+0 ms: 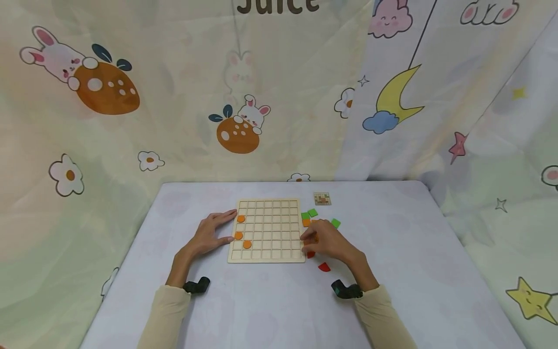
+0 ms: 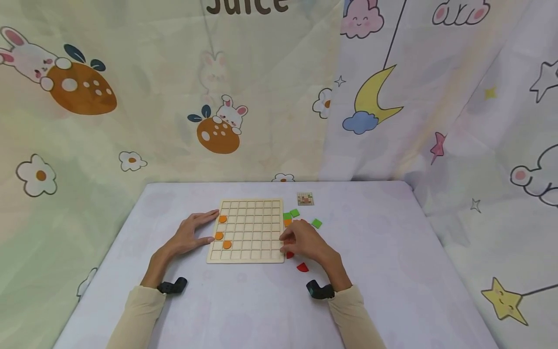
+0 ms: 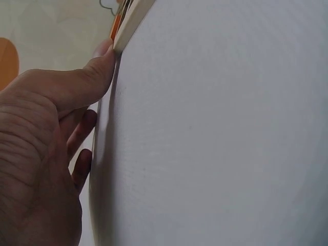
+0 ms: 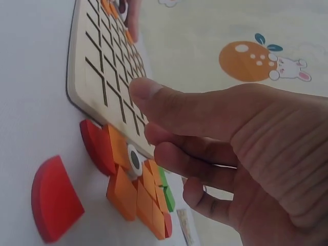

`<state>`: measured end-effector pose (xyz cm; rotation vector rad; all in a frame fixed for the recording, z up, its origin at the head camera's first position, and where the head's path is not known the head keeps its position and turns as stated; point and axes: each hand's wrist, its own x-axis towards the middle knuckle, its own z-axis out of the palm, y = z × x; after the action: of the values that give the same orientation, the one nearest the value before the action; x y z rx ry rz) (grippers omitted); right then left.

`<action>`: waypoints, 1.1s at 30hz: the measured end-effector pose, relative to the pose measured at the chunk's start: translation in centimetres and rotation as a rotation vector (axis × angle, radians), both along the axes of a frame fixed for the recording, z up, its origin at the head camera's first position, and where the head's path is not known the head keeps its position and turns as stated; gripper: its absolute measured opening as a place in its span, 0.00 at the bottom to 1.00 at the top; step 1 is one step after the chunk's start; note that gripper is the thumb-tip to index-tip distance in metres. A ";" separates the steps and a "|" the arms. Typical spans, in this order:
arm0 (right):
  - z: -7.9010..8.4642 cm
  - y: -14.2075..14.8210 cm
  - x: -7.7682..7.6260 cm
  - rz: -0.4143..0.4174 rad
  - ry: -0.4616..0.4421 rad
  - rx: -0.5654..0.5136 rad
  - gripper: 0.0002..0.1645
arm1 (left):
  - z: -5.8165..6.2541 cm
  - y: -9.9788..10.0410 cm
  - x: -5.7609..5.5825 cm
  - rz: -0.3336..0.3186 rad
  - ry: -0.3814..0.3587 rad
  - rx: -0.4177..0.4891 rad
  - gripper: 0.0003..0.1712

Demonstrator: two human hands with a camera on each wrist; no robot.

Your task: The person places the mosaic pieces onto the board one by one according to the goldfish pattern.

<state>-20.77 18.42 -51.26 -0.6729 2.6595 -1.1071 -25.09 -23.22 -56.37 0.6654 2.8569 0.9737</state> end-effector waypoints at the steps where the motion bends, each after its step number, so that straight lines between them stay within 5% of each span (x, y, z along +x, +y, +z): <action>1: 0.0 0.2 0.2 -0.001 0.002 0.009 0.16 | 0.0 0.0 0.0 0.001 0.002 -0.001 0.50; 20: -0.6 4.2 2.8 -0.015 -0.117 0.064 0.18 | 0.2 -0.1 0.1 -0.001 0.009 -0.015 0.49; 33: -1.8 4.9 3.7 0.002 -0.090 0.068 0.15 | -0.2 -0.2 0.0 -0.003 0.002 0.001 0.50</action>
<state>-17.08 23.28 -53.11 -0.5987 2.6073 -1.0158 -25.04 -23.42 -56.52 0.6709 2.8569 0.9744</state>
